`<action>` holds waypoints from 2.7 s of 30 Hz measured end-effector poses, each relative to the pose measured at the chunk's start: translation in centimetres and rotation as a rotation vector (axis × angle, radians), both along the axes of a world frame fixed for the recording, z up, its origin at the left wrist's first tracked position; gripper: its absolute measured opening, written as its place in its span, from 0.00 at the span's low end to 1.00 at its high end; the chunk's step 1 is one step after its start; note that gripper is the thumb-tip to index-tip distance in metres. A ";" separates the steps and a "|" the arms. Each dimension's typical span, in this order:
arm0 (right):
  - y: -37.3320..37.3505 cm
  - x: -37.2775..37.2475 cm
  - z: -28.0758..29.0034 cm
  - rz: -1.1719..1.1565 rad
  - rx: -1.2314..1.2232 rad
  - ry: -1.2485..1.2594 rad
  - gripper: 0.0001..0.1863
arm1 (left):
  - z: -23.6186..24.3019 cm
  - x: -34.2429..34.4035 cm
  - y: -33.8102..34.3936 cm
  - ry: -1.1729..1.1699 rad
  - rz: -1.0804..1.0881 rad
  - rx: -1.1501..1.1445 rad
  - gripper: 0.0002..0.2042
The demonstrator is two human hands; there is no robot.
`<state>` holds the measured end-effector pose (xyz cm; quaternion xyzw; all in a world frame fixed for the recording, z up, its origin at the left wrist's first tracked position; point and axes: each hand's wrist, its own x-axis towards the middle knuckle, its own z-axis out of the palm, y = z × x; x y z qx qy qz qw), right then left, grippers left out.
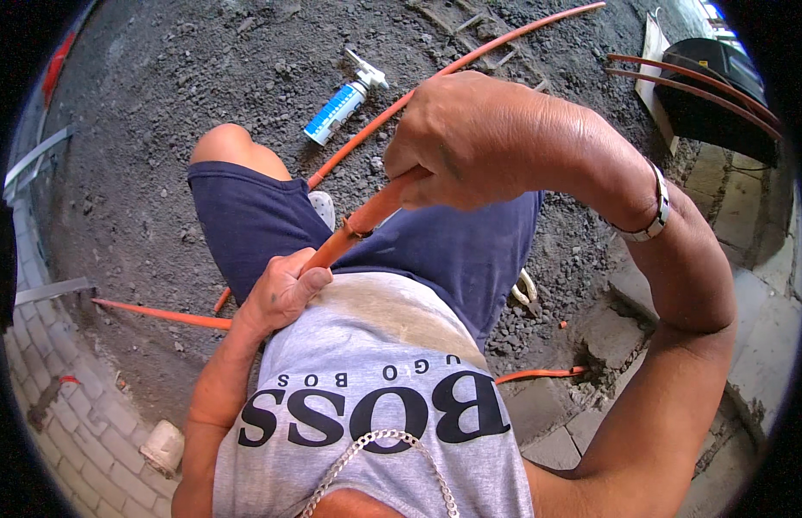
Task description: Connecting orange plastic pipes by heating the ends with a blowtorch to expand them for joining.
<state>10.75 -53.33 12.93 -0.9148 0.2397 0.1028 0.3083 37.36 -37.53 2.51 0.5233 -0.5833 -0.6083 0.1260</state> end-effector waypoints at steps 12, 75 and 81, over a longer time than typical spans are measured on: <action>-0.4 0.0 0.1 0.011 0.134 0.084 0.10 | 0.6 -0.4 -0.4 -0.016 0.000 0.054 0.31; 2.5 -0.3 -5.9 0.108 0.409 -0.042 0.16 | 0.5 -0.5 6.8 -0.011 0.055 -0.213 0.11; 2.5 -0.5 -7.0 0.075 0.510 0.253 0.17 | 0.6 -0.6 6.5 -0.011 0.062 -0.148 0.12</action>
